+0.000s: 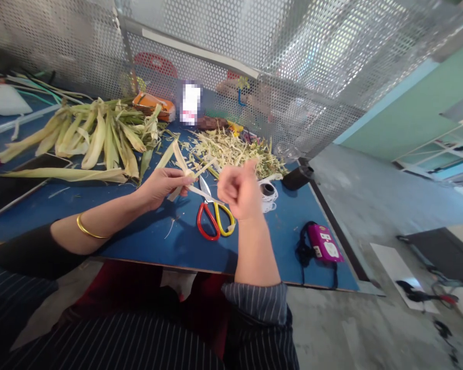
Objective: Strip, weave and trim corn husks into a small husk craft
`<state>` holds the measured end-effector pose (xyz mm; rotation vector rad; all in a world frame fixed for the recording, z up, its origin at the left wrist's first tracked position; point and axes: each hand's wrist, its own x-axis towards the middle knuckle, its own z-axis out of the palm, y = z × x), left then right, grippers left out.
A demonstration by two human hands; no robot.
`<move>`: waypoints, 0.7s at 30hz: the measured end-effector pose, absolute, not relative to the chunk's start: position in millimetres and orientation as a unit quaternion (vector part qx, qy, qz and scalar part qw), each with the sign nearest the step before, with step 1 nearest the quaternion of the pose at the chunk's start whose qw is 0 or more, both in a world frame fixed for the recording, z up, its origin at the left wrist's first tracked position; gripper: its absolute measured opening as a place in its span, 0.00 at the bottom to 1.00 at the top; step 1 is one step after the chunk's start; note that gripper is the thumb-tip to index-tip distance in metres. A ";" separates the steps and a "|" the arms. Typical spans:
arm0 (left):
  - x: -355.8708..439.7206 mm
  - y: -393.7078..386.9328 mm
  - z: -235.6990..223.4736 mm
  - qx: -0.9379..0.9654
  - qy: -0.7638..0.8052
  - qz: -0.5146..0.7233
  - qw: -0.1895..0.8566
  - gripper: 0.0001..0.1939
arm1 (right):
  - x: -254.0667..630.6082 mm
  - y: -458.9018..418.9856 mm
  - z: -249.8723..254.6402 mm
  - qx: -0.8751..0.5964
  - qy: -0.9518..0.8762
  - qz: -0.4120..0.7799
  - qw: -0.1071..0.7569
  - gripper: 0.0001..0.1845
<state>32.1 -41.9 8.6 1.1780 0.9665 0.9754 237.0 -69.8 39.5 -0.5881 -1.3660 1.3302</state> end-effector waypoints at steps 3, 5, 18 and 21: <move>32.4 -41.8 9.9 0.511 0.427 0.439 0.603 0.14 | 207.9 -64.5 26.3 -0.522 -0.592 0.349 0.506 0.23; 32.4 -41.2 8.5 0.524 0.428 0.421 0.604 0.15 | 200.3 -60.1 19.1 -0.553 -0.591 0.336 0.483 0.19; 30.9 -42.6 6.2 0.545 0.392 0.345 0.656 0.14 | 200.3 -42.1 -3.9 -0.528 -0.483 0.394 0.577 0.12; 30.3 -39.7 4.5 0.509 0.412 0.355 0.667 0.12 | 204.3 -46.1 1.4 -0.557 -0.529 0.306 0.563 0.13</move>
